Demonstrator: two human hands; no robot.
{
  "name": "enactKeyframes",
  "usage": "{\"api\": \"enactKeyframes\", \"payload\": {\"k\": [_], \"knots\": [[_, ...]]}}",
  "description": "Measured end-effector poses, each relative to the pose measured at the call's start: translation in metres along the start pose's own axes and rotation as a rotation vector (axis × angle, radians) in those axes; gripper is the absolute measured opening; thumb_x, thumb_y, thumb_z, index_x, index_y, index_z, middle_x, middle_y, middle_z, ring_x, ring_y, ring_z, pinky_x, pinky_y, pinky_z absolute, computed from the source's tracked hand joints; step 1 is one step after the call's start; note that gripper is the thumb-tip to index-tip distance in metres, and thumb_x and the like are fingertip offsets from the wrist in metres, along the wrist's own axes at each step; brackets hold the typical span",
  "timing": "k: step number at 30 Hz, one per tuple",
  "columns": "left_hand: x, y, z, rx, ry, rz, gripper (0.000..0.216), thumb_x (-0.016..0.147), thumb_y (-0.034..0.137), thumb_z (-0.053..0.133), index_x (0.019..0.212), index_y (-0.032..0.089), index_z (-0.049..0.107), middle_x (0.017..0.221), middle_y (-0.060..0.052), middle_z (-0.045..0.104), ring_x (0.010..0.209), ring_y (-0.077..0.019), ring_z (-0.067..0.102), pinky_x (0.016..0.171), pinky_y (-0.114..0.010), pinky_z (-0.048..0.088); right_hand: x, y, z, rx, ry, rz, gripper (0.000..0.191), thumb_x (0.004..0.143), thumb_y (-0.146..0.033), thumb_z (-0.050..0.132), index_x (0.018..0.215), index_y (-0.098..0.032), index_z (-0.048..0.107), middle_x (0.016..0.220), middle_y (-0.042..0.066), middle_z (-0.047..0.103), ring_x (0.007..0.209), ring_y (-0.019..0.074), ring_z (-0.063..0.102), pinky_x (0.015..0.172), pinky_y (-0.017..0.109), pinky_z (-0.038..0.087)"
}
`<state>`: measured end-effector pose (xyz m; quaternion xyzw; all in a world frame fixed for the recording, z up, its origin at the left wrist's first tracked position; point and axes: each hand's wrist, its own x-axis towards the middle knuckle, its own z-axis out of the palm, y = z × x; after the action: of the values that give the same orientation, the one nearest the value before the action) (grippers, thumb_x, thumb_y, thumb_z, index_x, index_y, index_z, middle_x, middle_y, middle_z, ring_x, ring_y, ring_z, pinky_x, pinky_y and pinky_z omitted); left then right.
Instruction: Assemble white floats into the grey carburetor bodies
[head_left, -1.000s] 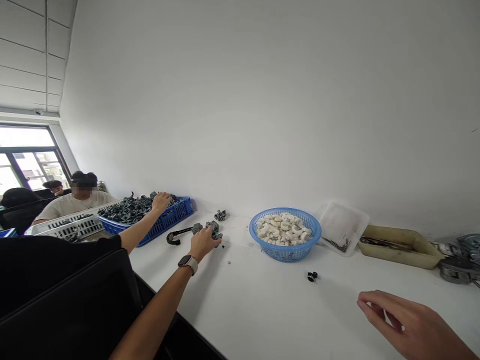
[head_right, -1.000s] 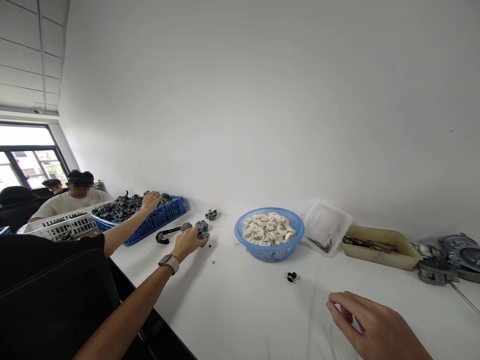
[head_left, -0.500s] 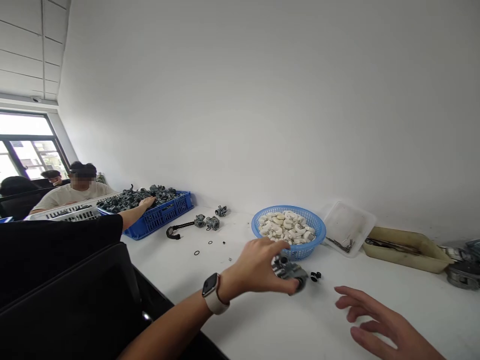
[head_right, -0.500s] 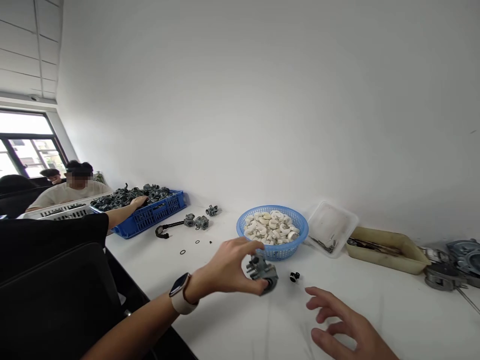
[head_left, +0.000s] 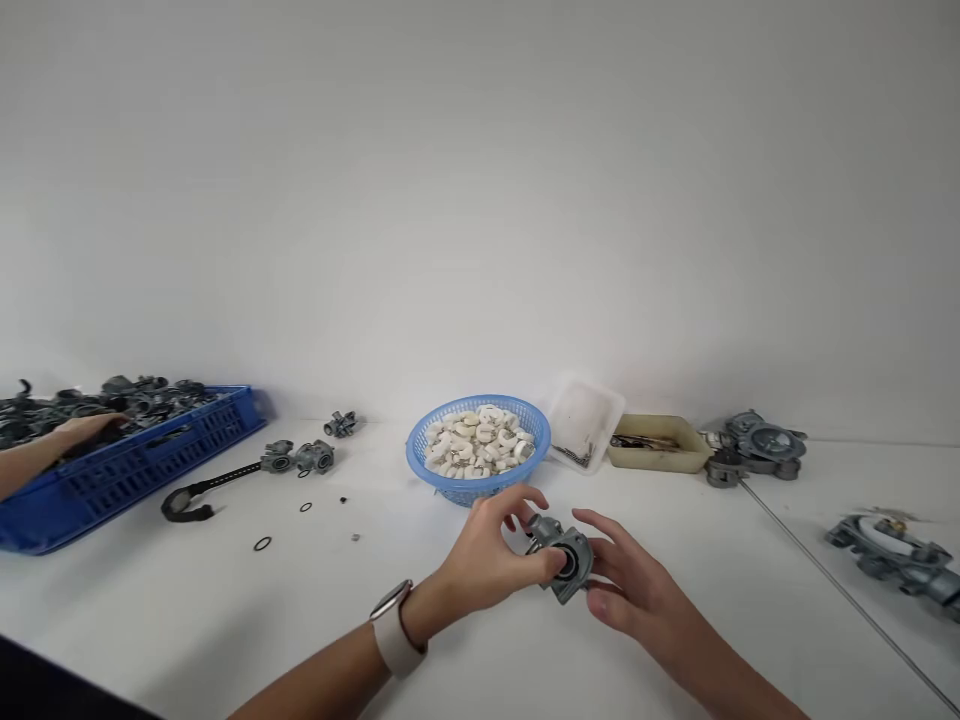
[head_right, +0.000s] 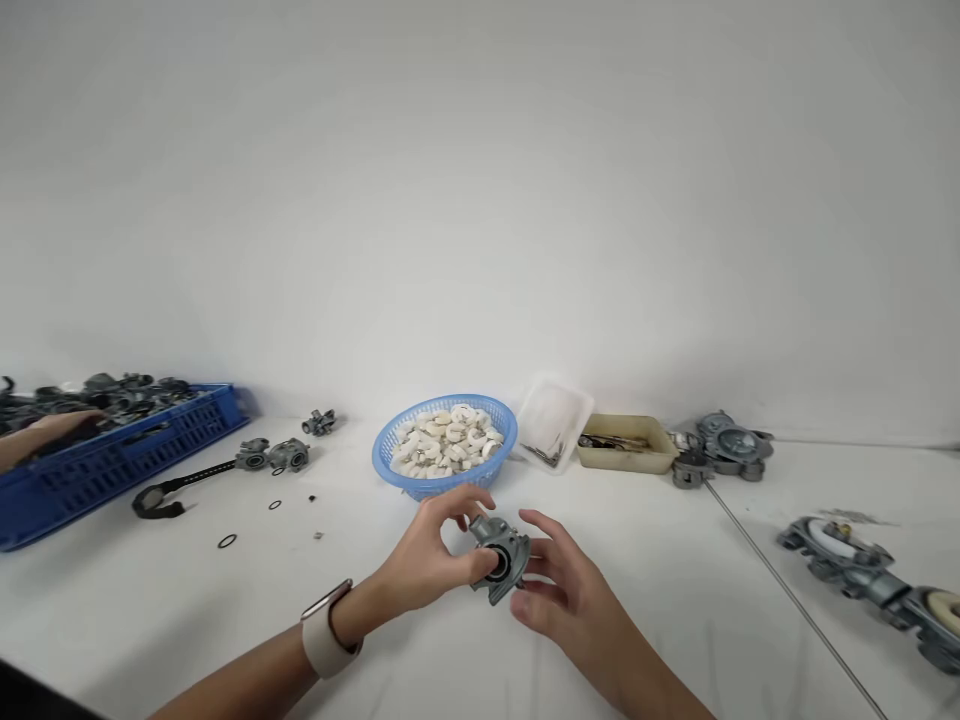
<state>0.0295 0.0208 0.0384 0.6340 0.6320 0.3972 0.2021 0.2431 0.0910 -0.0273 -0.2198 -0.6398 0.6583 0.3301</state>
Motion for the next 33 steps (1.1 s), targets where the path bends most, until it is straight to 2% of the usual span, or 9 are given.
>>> {"api": "enactKeyframes", "payload": {"k": [6, 10, 15, 17, 19, 22, 26, 29, 33], "knots": [[-0.009, -0.013, 0.009, -0.109, 0.034, 0.129, 0.04, 0.075, 0.038, 0.079, 0.112, 0.026, 0.068, 0.091, -0.003, 0.074, 0.095, -0.0275, 0.064, 0.09, -0.042, 0.052, -0.004, -0.003, 0.009, 0.064, -0.043, 0.052, 0.092, 0.074, -0.066, 0.087, 0.151, -0.036, 0.046, 0.128, 0.009, 0.067, 0.117, 0.0329, 0.067, 0.104, 0.054, 0.049], [-0.016, -0.014, 0.008, -0.156, 0.001, 0.101, 0.04, 0.076, 0.039, 0.08, 0.111, 0.026, 0.065, 0.087, -0.001, 0.073, 0.091, -0.0264, 0.065, 0.088, -0.041, 0.053, -0.005, -0.005, 0.016, 0.089, -0.049, 0.048, 0.092, 0.075, -0.062, 0.089, 0.151, -0.035, 0.046, 0.115, 0.007, 0.07, 0.109, 0.031, 0.07, 0.103, 0.054, 0.05], [-0.022, -0.009, 0.001, -0.172, -0.004, 0.036, 0.046, 0.07, 0.042, 0.082, 0.108, 0.027, 0.062, 0.1, -0.003, 0.073, 0.103, -0.0316, 0.062, 0.095, -0.046, 0.05, -0.008, -0.003, 0.023, 0.002, 0.025, -0.002, 0.087, 0.077, -0.059, 0.088, 0.15, -0.034, 0.048, 0.117, 0.009, 0.072, 0.109, 0.0306, 0.07, 0.102, 0.052, 0.053], [-0.022, -0.008, -0.004, -0.163, -0.067, 0.014, 0.051, 0.068, 0.044, 0.083, 0.112, 0.027, 0.061, 0.108, -0.005, 0.074, 0.111, -0.035, 0.06, 0.096, -0.047, 0.05, -0.01, -0.001, 0.021, -0.102, 0.059, -0.058, 0.08, 0.079, -0.055, 0.087, 0.147, -0.033, 0.052, 0.119, 0.009, 0.073, 0.108, 0.0299, 0.07, 0.101, 0.05, 0.054], [-0.02, -0.008, -0.009, -0.142, -0.171, 0.007, 0.062, 0.069, 0.045, 0.082, 0.124, 0.03, 0.057, 0.115, -0.005, 0.074, 0.12, -0.0385, 0.058, 0.098, -0.05, 0.049, -0.012, -0.001, 0.016, -0.241, 0.076, -0.128, 0.073, 0.081, -0.049, 0.084, 0.144, -0.032, 0.053, 0.12, 0.009, 0.073, 0.107, 0.0298, 0.071, 0.1, 0.048, 0.056], [-0.017, -0.012, -0.011, -0.091, -0.294, 0.085, 0.072, 0.074, 0.042, 0.08, 0.14, 0.033, 0.05, 0.124, -0.004, 0.073, 0.128, -0.0398, 0.056, 0.106, -0.055, 0.045, -0.013, -0.008, 0.001, -0.562, 0.081, -0.287, 0.071, 0.08, -0.033, 0.082, 0.143, -0.032, 0.05, 0.12, 0.007, 0.073, 0.107, 0.0295, 0.073, 0.097, 0.044, 0.058], [-0.016, -0.022, -0.004, -0.024, -0.303, 0.246, 0.064, 0.084, 0.037, 0.069, 0.145, 0.03, 0.048, 0.136, -0.007, 0.067, 0.13, -0.0364, 0.057, 0.111, -0.055, 0.043, -0.008, -0.032, -0.015, -1.157, -0.069, -0.517, 0.076, 0.073, -0.017, 0.075, 0.144, -0.03, 0.049, 0.125, 0.008, 0.071, 0.102, 0.0286, 0.073, 0.085, 0.038, 0.06], [-0.016, -0.028, 0.003, 0.071, -0.243, 0.349, 0.059, 0.085, 0.035, 0.068, 0.141, 0.026, 0.051, 0.135, -0.009, 0.067, 0.123, -0.0335, 0.062, 0.107, -0.05, 0.047, -0.001, -0.051, -0.014, -1.461, -0.248, -0.442, 0.075, 0.07, -0.016, 0.069, 0.143, -0.025, 0.053, 0.109, 0.007, 0.072, 0.084, 0.0258, 0.071, 0.068, 0.035, 0.054], [-0.013, -0.034, 0.009, 0.215, -0.193, 0.483, 0.068, 0.079, 0.043, 0.077, 0.139, 0.023, 0.052, 0.126, -0.011, 0.069, 0.113, -0.0332, 0.065, 0.102, -0.047, 0.05, 0.009, -0.067, -0.003, -1.501, -0.367, -0.238, 0.063, 0.07, -0.021, 0.068, 0.133, -0.022, 0.059, 0.094, 0.003, 0.068, 0.073, 0.0218, 0.063, 0.06, 0.032, 0.045]]}}
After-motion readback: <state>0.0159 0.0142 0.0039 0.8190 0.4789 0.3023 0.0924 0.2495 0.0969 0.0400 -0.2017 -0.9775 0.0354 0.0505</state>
